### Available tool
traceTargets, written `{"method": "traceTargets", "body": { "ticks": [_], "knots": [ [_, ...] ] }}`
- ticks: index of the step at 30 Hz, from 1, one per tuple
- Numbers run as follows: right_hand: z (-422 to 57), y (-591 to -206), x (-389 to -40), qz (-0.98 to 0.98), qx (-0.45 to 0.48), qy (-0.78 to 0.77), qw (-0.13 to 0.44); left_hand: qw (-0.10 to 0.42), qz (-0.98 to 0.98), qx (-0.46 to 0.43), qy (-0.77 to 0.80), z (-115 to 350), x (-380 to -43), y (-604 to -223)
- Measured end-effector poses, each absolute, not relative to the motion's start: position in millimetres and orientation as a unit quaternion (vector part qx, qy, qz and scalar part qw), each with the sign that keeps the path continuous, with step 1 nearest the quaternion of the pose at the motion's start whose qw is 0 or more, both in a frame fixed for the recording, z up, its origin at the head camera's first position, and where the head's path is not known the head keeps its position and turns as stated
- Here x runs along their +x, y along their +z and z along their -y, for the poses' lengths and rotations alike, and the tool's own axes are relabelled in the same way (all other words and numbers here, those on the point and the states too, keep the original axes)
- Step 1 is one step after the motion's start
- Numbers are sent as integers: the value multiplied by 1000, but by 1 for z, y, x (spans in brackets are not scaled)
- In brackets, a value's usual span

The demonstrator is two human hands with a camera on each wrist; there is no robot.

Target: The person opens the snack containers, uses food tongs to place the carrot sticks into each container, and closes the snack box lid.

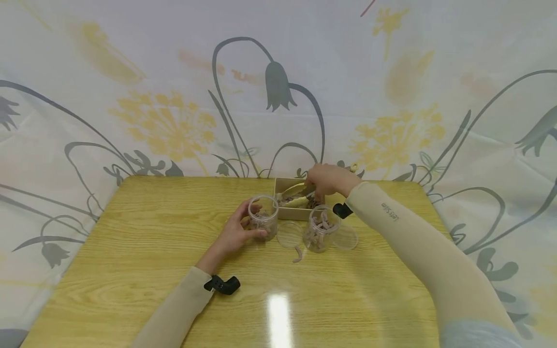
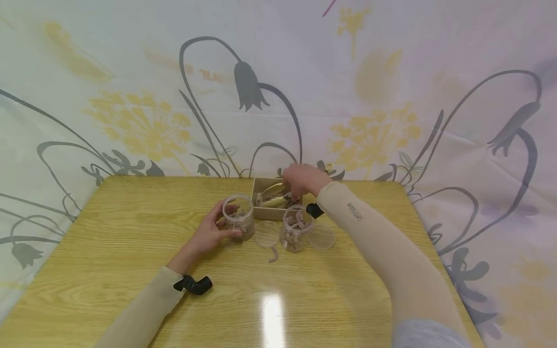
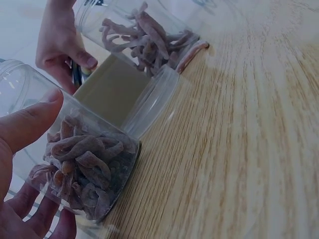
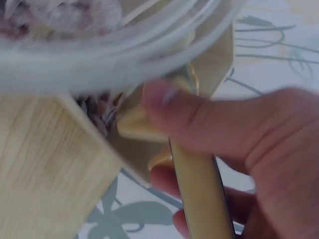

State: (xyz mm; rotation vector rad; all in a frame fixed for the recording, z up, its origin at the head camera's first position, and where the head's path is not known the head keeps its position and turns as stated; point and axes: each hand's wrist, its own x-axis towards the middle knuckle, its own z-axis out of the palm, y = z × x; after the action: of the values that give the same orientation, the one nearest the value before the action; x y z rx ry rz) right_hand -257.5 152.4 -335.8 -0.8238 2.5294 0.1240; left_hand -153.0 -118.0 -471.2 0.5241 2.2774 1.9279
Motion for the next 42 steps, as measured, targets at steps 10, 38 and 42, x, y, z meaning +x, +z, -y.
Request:
{"method": "traceTargets", "body": {
  "ticks": [10, 38, 42],
  "knots": [
    [-157, -339, -264, -920, -325, 19, 217, 59, -735, 174, 653, 116, -153, -470],
    [-165, -327, -259, -930, -269, 43, 247, 37, -732, 194, 652, 104, -160, -464],
    [-166, -331, -259, -931, -277, 41, 235, 36, -729, 189, 657, 107, -161, -466]
  ]
}}
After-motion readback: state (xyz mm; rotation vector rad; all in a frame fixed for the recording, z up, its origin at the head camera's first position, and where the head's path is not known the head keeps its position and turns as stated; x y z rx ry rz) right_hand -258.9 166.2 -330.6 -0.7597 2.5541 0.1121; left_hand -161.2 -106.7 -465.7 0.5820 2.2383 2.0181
